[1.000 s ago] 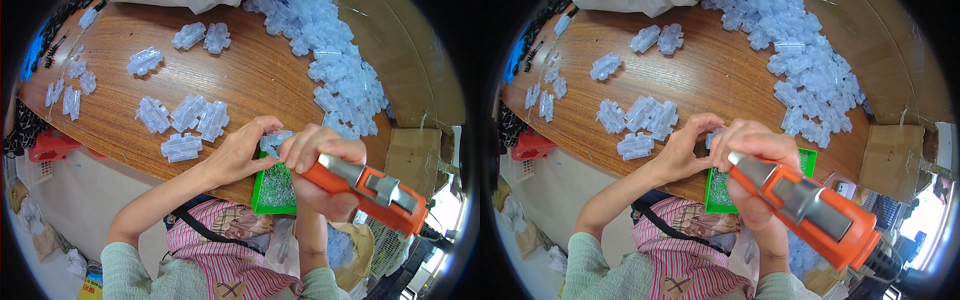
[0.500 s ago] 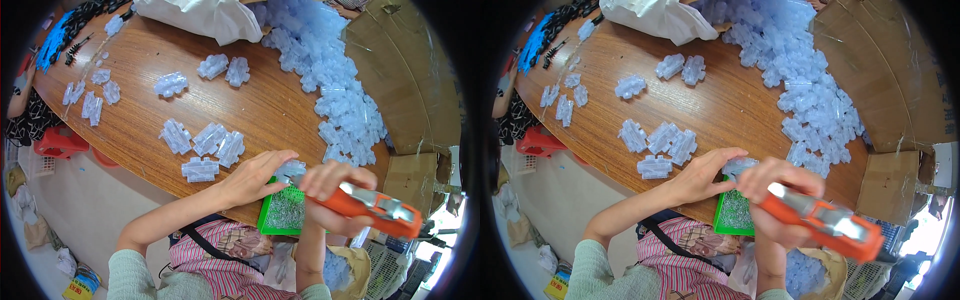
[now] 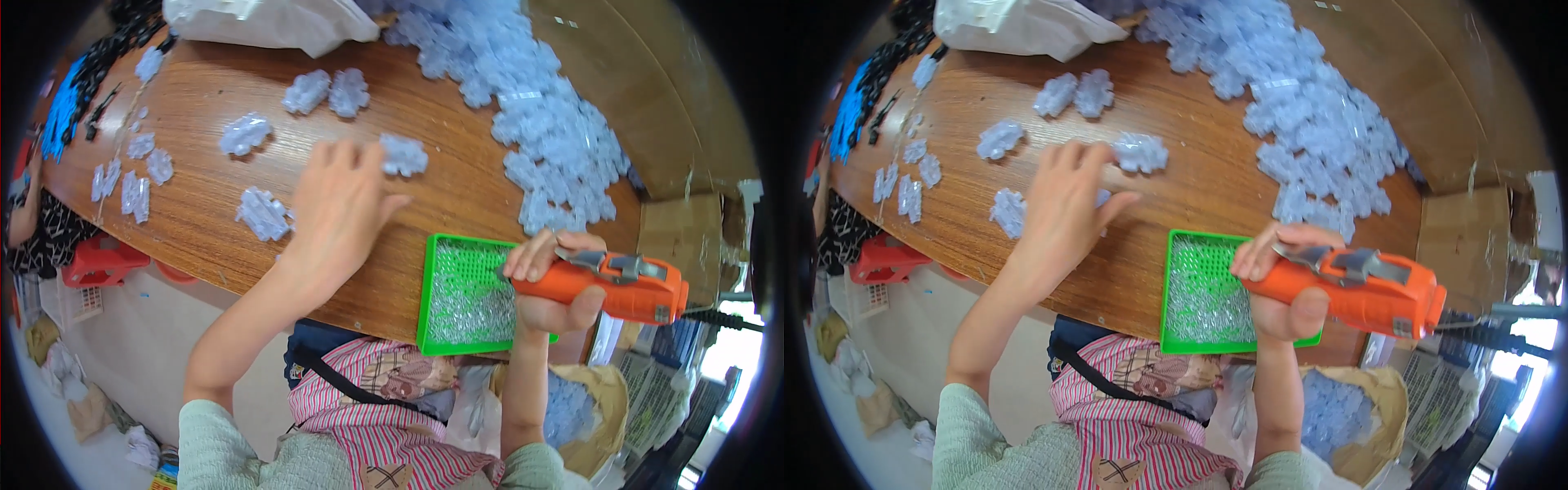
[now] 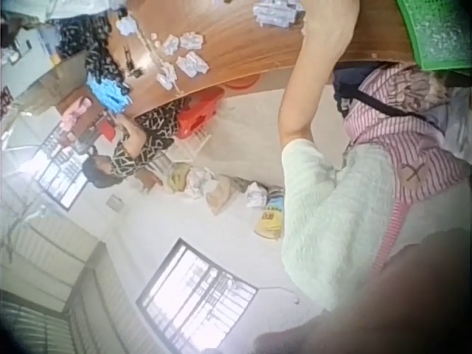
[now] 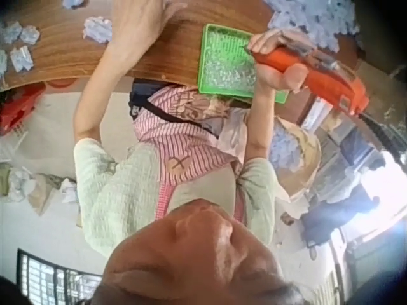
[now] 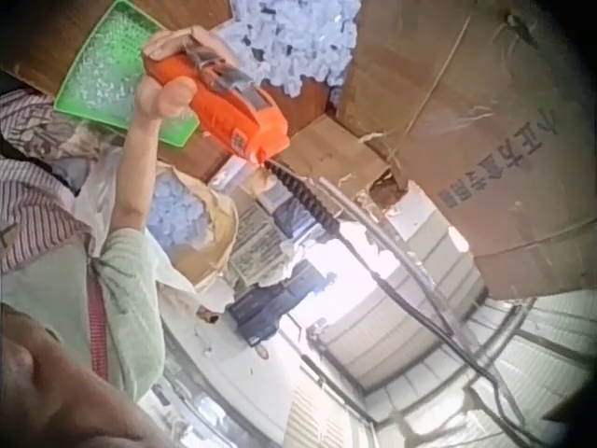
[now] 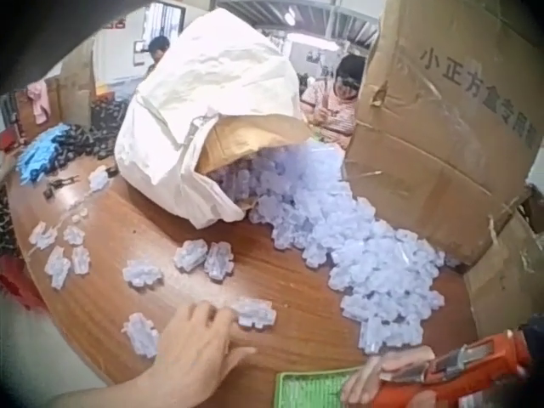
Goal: Assembling small plastic toy components using a specialized handheld assembly tool.
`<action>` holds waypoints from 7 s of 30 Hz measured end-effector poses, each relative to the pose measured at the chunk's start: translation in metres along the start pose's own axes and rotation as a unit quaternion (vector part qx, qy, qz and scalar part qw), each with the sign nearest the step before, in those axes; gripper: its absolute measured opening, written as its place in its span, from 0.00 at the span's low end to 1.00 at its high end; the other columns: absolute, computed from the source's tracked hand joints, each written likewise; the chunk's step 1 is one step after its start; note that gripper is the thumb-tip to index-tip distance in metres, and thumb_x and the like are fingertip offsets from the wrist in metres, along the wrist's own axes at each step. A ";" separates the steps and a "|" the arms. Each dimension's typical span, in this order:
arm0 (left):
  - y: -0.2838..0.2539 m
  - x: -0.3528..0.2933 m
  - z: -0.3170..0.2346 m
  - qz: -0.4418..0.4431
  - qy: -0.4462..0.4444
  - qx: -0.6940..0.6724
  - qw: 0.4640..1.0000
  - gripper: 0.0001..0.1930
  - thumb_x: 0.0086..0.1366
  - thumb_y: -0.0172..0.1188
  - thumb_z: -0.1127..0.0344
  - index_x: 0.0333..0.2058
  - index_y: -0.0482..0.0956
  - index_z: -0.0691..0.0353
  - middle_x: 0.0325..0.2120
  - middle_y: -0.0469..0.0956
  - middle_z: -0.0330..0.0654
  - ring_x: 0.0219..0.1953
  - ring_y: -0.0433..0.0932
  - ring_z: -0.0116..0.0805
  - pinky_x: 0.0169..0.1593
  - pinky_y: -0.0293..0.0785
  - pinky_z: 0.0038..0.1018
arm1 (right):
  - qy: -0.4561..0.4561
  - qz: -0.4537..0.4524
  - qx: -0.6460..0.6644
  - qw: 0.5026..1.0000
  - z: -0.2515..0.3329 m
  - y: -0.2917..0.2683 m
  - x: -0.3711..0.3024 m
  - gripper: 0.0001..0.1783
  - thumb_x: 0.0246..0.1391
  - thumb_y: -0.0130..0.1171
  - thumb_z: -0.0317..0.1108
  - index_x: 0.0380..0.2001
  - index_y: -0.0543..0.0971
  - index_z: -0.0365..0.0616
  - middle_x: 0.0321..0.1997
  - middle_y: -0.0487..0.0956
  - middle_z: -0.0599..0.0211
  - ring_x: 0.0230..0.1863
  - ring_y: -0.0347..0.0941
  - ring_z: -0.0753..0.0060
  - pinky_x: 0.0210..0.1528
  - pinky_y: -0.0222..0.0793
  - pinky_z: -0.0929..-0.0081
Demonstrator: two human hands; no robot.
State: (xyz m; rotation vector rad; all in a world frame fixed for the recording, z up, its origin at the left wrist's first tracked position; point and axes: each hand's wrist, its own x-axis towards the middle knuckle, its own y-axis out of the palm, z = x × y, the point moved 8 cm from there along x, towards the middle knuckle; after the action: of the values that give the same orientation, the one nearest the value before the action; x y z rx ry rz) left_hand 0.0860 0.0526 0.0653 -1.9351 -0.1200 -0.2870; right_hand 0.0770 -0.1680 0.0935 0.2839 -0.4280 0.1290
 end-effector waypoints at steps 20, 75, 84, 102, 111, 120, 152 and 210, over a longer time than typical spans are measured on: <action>0.049 -0.050 -0.021 0.135 -0.172 -0.690 0.690 0.31 0.54 0.67 0.75 0.54 0.62 0.63 0.40 0.71 0.42 0.45 0.75 0.30 0.47 0.76 0.28 | 0.077 0.031 -0.004 0.997 -0.044 0.014 -0.020 0.37 0.51 0.54 0.66 0.43 0.68 0.39 0.21 0.67 0.67 0.22 0.65 0.72 0.23 0.66 0.72; 0.064 -0.104 -0.051 0.429 -0.197 -0.743 0.475 0.32 0.66 0.47 0.61 0.66 0.53 0.66 0.44 0.74 0.38 0.42 0.71 0.23 0.43 0.70 0.21 | 0.004 0.176 0.093 0.980 0.044 0.070 -0.010 0.17 0.49 0.61 0.34 0.41 0.75 0.35 0.26 0.76 0.56 0.21 0.71 0.66 0.24 0.68 0.69; 0.044 -0.090 -0.021 0.401 -0.233 -0.600 0.653 0.15 0.69 0.51 0.61 0.51 0.71 0.59 0.29 0.78 0.34 0.21 0.71 0.16 0.23 0.65 0.15 | 0.043 0.143 0.149 0.978 -0.001 0.025 0.005 0.39 0.55 0.51 0.66 0.48 0.70 0.37 0.22 0.70 0.66 0.24 0.68 0.70 0.24 0.68 0.71; 0.070 -0.092 -0.035 0.344 -0.230 -0.686 0.598 0.24 0.57 0.69 0.70 0.49 0.66 0.61 0.36 0.76 0.37 0.39 0.76 0.21 0.43 0.76 0.21 | 0.089 0.036 0.026 0.995 -0.053 0.020 -0.012 0.33 0.51 0.55 0.62 0.40 0.71 0.38 0.18 0.66 0.66 0.18 0.64 0.70 0.20 0.64 0.72; 0.075 -0.090 -0.032 0.337 -0.215 -0.680 0.615 0.24 0.57 0.68 0.71 0.49 0.66 0.69 0.38 0.78 0.43 0.38 0.79 0.25 0.41 0.77 0.21 | -0.011 0.193 0.161 0.968 0.003 0.034 0.002 0.40 0.55 0.49 0.67 0.49 0.69 0.37 0.24 0.69 0.65 0.24 0.66 0.71 0.24 0.67 0.72; 0.079 -0.087 -0.033 0.342 -0.224 -0.679 0.610 0.23 0.56 0.69 0.70 0.47 0.69 0.69 0.35 0.79 0.41 0.35 0.79 0.24 0.39 0.77 0.21 | 0.002 0.208 0.130 0.969 0.023 0.065 -0.008 0.41 0.55 0.46 0.70 0.47 0.68 0.37 0.25 0.71 0.65 0.25 0.68 0.72 0.26 0.71 0.73; 0.068 -0.083 -0.030 0.426 -0.178 -0.581 0.670 0.31 0.58 0.68 0.68 0.56 0.60 0.68 0.31 0.74 0.37 0.31 0.76 0.20 0.33 0.69 0.16 | 0.086 0.066 0.056 0.992 -0.041 0.024 -0.009 0.38 0.53 0.53 0.66 0.43 0.71 0.36 0.20 0.68 0.66 0.21 0.65 0.71 0.23 0.66 0.72; 0.030 0.002 0.005 0.078 -0.026 -0.125 0.989 0.20 0.56 0.67 0.62 0.44 0.72 0.64 0.38 0.76 0.53 0.42 0.72 0.52 0.48 0.70 0.40 | 0.043 0.066 0.042 0.996 -0.006 0.028 0.013 0.37 0.55 0.51 0.65 0.48 0.69 0.39 0.18 0.67 0.67 0.20 0.65 0.72 0.20 0.67 0.73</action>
State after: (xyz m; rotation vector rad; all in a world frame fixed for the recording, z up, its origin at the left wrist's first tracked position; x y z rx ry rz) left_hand 0.0952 0.0459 0.0373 -2.1881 0.0340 -0.1520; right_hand 0.0858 -0.1384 0.1012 0.3316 -0.3552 0.2873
